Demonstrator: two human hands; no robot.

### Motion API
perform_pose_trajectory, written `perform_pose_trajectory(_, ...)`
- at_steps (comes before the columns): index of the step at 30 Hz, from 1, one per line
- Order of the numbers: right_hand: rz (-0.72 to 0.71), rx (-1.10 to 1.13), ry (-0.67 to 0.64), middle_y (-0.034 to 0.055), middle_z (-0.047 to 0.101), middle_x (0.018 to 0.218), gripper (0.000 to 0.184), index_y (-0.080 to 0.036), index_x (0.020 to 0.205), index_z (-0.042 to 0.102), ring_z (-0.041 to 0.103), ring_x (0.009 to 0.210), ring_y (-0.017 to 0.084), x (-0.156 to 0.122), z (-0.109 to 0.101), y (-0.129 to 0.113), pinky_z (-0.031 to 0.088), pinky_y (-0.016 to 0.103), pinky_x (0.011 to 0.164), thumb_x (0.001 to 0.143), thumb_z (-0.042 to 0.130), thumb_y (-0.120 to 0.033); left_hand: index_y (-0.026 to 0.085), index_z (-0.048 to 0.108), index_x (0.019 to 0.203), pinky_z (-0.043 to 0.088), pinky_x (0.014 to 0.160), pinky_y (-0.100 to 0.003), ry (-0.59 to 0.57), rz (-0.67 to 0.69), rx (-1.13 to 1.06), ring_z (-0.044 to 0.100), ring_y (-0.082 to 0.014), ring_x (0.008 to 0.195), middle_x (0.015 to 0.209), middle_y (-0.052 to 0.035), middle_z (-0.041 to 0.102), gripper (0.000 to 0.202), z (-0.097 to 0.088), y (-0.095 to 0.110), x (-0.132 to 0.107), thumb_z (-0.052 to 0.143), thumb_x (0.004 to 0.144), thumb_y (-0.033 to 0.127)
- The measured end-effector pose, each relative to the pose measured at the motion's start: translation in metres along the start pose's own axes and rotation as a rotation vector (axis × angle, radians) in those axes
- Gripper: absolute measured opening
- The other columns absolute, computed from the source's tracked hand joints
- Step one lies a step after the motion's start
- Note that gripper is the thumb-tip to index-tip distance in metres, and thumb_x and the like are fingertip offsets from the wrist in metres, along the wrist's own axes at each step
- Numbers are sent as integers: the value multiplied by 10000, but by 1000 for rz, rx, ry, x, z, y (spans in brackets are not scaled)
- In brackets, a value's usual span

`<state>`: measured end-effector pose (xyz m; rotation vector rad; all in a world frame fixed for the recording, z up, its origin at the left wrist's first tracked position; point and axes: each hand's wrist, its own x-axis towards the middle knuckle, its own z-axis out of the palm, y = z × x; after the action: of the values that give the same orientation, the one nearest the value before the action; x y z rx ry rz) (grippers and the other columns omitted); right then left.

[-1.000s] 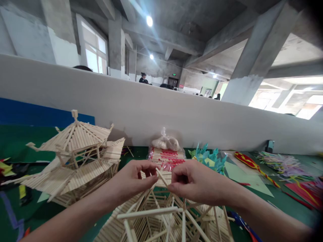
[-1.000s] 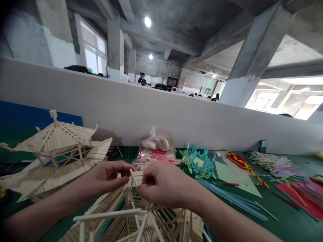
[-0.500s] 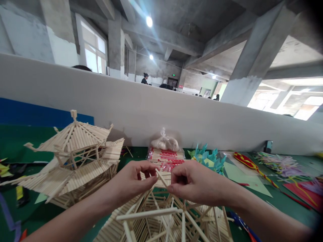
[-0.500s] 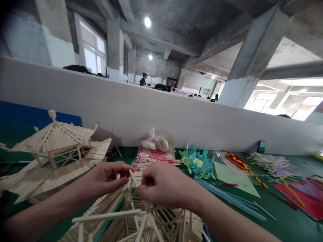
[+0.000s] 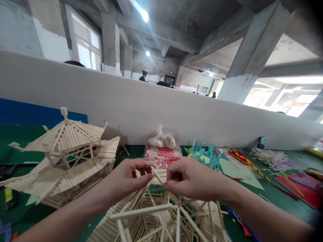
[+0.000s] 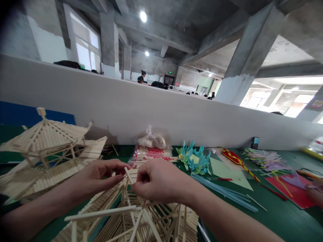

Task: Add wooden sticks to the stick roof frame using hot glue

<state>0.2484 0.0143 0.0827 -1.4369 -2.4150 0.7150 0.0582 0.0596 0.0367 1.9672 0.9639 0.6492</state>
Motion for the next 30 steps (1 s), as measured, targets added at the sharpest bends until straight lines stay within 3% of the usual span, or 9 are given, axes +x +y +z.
perform_pose_trajectory(7, 24, -10, -7, -71, 407, 479, 153, -184, 575, 494, 363, 449, 54, 0, 0, -2, 260, 179, 390, 716, 507, -241, 142, 641, 920, 328, 537, -241, 27, -4, 13, 408, -116, 579, 712, -14, 573, 324, 1, -7, 1, 509, 720, 360)
perform_pose_trajectory(24, 16, 7, -8, -69, 403, 488, 150, -181, 588, 495, 362, 451, 53, 0, -1, -1, 252, 179, 394, 725, 498, -240, 158, 643, 841, 338, 520, -216, 16, -6, 17, 449, -115, 579, 689, 4, 578, 269, 0, -2, -1, 507, 729, 361)
perform_pose_trajectory(30, -11, 35, -14, -73, 380, 511, 185, -184, 578, 445, 349, 473, 53, -1, 0, 3, 253, 181, 418, 751, 483, -237, 162, 616, 936, 412, 645, -257, 19, -18, -18, 537, -163, 734, 833, -29, 642, 301, -1, -3, -3, 519, 752, 379)
